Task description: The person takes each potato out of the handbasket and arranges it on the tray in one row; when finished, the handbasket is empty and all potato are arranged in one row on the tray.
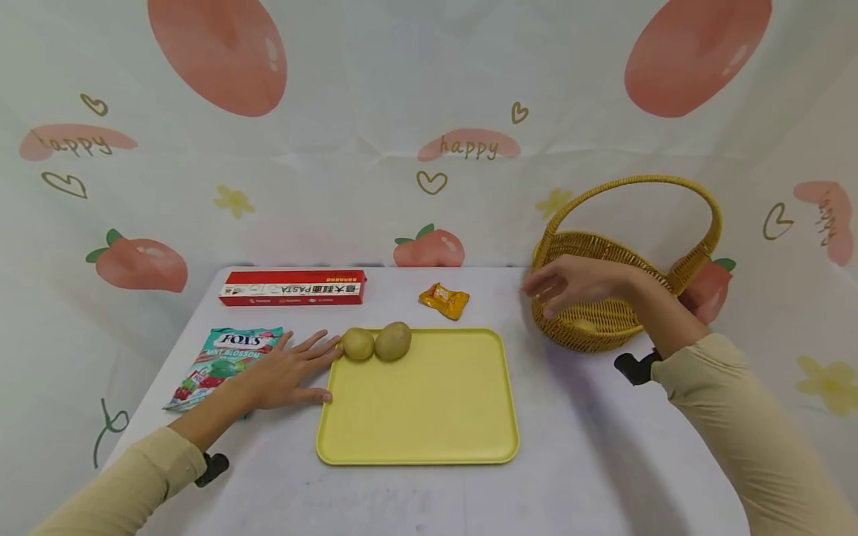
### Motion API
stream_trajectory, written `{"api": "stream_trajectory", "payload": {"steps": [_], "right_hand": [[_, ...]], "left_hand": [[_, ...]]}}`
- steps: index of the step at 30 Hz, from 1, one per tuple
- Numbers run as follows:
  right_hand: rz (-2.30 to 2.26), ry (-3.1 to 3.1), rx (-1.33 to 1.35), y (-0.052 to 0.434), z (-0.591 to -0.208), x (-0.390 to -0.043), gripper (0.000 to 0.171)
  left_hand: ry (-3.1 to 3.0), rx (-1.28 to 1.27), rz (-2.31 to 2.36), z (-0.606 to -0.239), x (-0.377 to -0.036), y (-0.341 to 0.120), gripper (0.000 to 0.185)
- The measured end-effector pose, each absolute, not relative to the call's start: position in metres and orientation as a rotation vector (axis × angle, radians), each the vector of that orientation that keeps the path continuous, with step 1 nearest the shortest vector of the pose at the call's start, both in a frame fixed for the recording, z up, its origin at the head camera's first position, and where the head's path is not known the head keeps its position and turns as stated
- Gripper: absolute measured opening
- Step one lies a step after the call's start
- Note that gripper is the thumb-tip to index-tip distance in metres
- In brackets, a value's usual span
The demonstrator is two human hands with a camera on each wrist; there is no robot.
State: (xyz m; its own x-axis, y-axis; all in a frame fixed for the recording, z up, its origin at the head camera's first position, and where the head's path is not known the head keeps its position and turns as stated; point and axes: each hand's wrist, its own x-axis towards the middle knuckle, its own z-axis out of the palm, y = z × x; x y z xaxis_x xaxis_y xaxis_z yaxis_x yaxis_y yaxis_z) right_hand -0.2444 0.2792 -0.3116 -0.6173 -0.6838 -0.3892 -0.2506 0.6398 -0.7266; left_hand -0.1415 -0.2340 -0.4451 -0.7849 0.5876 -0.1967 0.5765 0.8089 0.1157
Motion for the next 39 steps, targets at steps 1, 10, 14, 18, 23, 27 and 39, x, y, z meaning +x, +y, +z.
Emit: {"api": "stream_trajectory", "payload": {"steps": [1, 10, 14, 18, 23, 27, 39], "right_hand": [[-0.844, 2.2, -0.718, 0.286, -0.312, -0.247, 0.059], [-0.777, 2.261, -0.563, 0.336, -0.332, -0.264, 0.063], [-0.798, 2.194, -0.47, 0.348, -0.342, -0.266, 0.066], [-0.82, 2.103, -0.385, 0.356, -0.349, -0.267, 0.067], [-0.794, 2.014, -0.307, 0.361, -0.355, -0.269, 0.066], [-0.81, 1.965, -0.224, 0.366, -0.359, -0.271, 0.066], [-0.839, 1.879, -0.067, 0.367, -0.364, -0.274, 0.061]], "left_hand": [[2.77, 0.899, 0.072, -0.445, -0.141, -0.234, 0.088], [2.766, 0.889, 0.064, -0.445, -0.141, -0.235, 0.087], [2.765, 0.891, 0.062, -0.445, -0.141, -0.234, 0.087], [2.765, 0.891, 0.054, -0.446, -0.142, -0.234, 0.087], [2.769, 0.898, 0.052, -0.446, -0.142, -0.234, 0.087], [2.768, 0.896, 0.055, -0.446, -0.143, -0.234, 0.087], [2.763, 0.889, 0.06, -0.444, -0.142, -0.233, 0.087]]}}
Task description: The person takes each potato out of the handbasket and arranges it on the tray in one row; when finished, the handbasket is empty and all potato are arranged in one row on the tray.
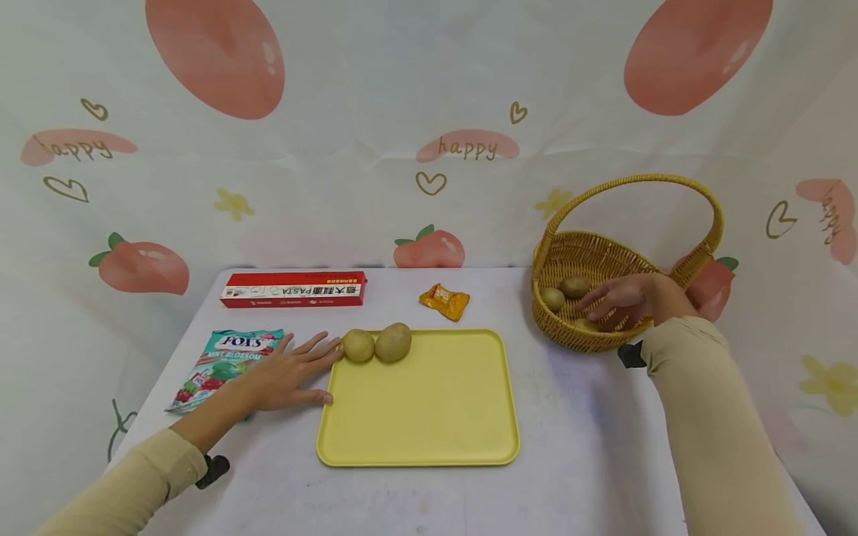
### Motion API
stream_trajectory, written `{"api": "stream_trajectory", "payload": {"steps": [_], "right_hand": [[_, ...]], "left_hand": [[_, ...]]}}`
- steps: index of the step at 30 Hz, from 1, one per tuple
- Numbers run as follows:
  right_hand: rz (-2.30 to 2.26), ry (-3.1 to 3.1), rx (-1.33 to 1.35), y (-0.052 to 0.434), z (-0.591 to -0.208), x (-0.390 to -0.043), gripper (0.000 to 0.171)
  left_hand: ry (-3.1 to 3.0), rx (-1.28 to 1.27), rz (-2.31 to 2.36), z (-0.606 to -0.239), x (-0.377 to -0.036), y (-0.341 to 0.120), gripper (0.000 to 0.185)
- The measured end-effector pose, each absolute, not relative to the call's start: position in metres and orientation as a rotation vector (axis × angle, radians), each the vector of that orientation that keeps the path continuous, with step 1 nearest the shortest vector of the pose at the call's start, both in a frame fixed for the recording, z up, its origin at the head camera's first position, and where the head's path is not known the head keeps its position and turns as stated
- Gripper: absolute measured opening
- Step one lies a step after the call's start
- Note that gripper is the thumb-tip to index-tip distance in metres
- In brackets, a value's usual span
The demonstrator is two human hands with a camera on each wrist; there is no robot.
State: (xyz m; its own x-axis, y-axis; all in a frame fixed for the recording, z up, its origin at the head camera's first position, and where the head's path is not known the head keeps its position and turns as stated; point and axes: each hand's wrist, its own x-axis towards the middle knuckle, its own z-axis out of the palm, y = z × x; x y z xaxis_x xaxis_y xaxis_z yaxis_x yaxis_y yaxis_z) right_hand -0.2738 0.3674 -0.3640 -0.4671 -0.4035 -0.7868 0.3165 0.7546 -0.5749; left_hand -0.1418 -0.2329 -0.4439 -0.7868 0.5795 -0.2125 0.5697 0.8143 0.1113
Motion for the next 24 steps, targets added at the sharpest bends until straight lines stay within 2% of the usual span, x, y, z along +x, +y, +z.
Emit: {"api": "stream_trajectory", "payload": {"steps": [7, 16, 24], "right_hand": [[-0.81, 1.896, -0.037, 0.357, -0.369, -0.273, 0.057], [-0.754, 1.896, -0.03, 0.348, -0.372, -0.277, 0.043], [-0.748, 1.879, -0.065, 0.349, -0.359, -0.28, 0.051]], "left_hand": [[2.767, 0.887, 0.061, -0.445, -0.142, -0.233, 0.088], [2.767, 0.89, 0.056, -0.447, -0.143, -0.233, 0.089], [2.763, 0.883, 0.031, -0.448, -0.144, -0.234, 0.089]]}}
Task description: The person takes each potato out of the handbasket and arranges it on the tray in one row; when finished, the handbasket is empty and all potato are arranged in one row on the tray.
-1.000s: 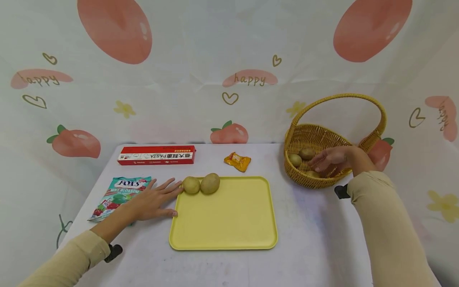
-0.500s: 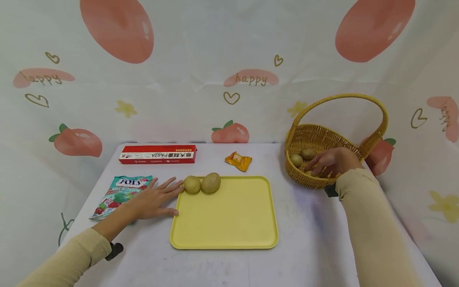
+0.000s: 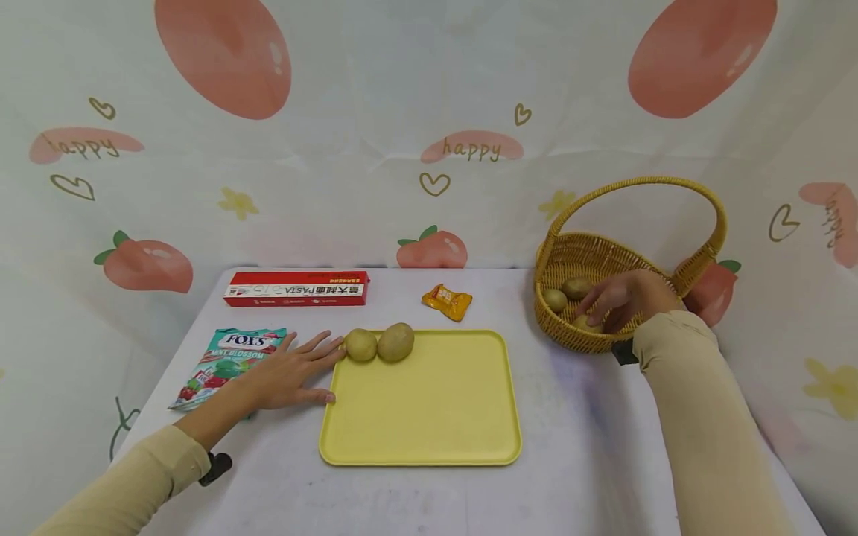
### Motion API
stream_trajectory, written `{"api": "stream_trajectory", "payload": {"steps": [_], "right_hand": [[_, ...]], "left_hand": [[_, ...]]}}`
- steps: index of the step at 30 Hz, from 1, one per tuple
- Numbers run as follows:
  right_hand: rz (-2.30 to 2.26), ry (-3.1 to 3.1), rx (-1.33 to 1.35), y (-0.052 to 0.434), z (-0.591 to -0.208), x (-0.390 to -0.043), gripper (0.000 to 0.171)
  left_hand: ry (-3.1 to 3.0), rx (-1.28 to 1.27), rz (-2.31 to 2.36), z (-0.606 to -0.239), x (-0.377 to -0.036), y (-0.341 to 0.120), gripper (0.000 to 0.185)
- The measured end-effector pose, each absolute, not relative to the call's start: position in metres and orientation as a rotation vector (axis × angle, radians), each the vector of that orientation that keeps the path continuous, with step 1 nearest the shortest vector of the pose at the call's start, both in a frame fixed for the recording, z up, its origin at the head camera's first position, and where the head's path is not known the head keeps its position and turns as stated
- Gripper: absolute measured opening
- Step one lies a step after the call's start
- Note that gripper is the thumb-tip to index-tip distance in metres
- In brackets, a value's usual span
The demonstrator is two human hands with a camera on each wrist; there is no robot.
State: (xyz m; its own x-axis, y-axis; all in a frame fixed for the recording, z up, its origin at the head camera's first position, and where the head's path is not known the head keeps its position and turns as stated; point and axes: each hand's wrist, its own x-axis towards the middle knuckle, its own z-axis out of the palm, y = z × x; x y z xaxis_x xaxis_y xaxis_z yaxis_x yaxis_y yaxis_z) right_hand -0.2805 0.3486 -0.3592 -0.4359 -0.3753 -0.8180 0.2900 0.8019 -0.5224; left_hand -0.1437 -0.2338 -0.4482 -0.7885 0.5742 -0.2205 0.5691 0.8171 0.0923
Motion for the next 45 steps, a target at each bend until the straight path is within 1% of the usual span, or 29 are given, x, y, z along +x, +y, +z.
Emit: {"api": "stream_trajectory", "payload": {"steps": [7, 12, 18, 27, 33, 40, 45], "right_hand": [[-0.722, 1.917, -0.145, 0.351, -0.341, -0.283, 0.057], [-0.738, 1.979, -0.288, 0.355, -0.33, -0.283, 0.059], [-0.876, 1.999, -0.478, 0.351, -0.322, -0.275, 0.053], [-0.869, 2.12, -0.734, 0.314, -0.32, -0.265, 0.043], [-0.918, 2.153, -0.809, 0.282, -0.33, -0.261, 0.039], [-1.053, 2.174, -0.789, 0.236, -0.358, -0.25, 0.04], [-1.147, 2.214, -0.82, 0.204, -0.383, -0.245, 0.039]], "left_hand": [[2.757, 0.872, 0.031, -0.447, -0.143, -0.233, 0.089], [2.758, 0.874, 0.035, -0.446, -0.143, -0.233, 0.089], [2.757, 0.876, 0.05, -0.446, -0.143, -0.233, 0.088], [2.76, 0.879, 0.042, -0.448, -0.143, -0.235, 0.089], [2.759, 0.881, 0.041, -0.448, -0.143, -0.234, 0.089], [2.758, 0.88, 0.046, -0.448, -0.144, -0.233, 0.089], [2.758, 0.872, 0.059, -0.447, -0.143, -0.233, 0.089]]}}
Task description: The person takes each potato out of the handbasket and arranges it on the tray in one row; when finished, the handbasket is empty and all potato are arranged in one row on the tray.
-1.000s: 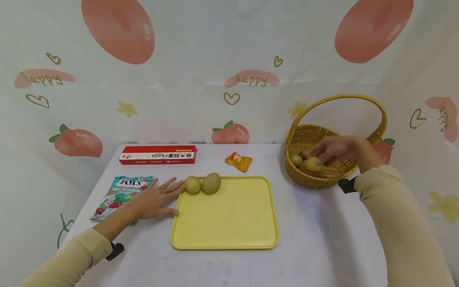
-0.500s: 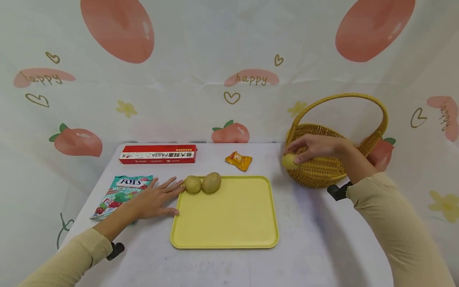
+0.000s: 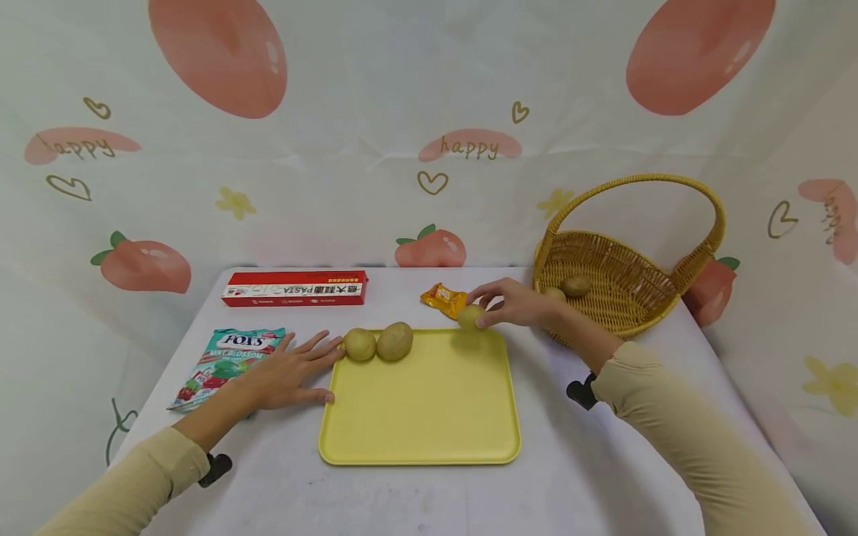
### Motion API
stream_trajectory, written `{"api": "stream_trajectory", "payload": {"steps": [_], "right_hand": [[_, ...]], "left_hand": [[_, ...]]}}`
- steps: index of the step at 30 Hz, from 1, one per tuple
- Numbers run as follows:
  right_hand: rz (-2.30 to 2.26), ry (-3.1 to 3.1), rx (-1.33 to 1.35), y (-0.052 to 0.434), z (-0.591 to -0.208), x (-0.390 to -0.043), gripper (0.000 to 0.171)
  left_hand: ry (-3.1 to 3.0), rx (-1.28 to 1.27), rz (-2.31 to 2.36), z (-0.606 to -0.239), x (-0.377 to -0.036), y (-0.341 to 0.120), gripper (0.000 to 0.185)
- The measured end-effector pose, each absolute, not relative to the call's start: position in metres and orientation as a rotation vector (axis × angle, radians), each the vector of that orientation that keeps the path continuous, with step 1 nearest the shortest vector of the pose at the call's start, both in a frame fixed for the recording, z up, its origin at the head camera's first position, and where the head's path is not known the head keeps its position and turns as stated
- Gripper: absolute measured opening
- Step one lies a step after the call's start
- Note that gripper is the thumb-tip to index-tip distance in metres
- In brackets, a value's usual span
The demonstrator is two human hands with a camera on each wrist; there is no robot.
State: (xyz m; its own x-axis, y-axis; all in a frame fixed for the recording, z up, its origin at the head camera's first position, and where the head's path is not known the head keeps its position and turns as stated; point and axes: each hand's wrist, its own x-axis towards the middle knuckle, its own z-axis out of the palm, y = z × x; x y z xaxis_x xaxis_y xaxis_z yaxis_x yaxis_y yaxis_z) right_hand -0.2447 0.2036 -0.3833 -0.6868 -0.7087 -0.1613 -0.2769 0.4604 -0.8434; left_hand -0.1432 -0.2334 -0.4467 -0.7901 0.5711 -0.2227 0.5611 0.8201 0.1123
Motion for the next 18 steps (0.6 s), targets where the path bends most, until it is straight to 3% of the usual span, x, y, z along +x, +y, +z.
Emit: {"api": "stream_trajectory", "payload": {"steps": [10, 18], "right_hand": [[-1.258, 2.28, -0.817, 0.144, -0.432, -0.238, 0.035], [-1.09, 2.499, -0.89, 0.111, -0.439, -0.224, 0.034]], "left_hand": [[2.778, 0.911, 0.064, -0.448, -0.142, -0.235, 0.087], [2.767, 0.9, 0.07, -0.446, -0.143, -0.234, 0.088]]}}
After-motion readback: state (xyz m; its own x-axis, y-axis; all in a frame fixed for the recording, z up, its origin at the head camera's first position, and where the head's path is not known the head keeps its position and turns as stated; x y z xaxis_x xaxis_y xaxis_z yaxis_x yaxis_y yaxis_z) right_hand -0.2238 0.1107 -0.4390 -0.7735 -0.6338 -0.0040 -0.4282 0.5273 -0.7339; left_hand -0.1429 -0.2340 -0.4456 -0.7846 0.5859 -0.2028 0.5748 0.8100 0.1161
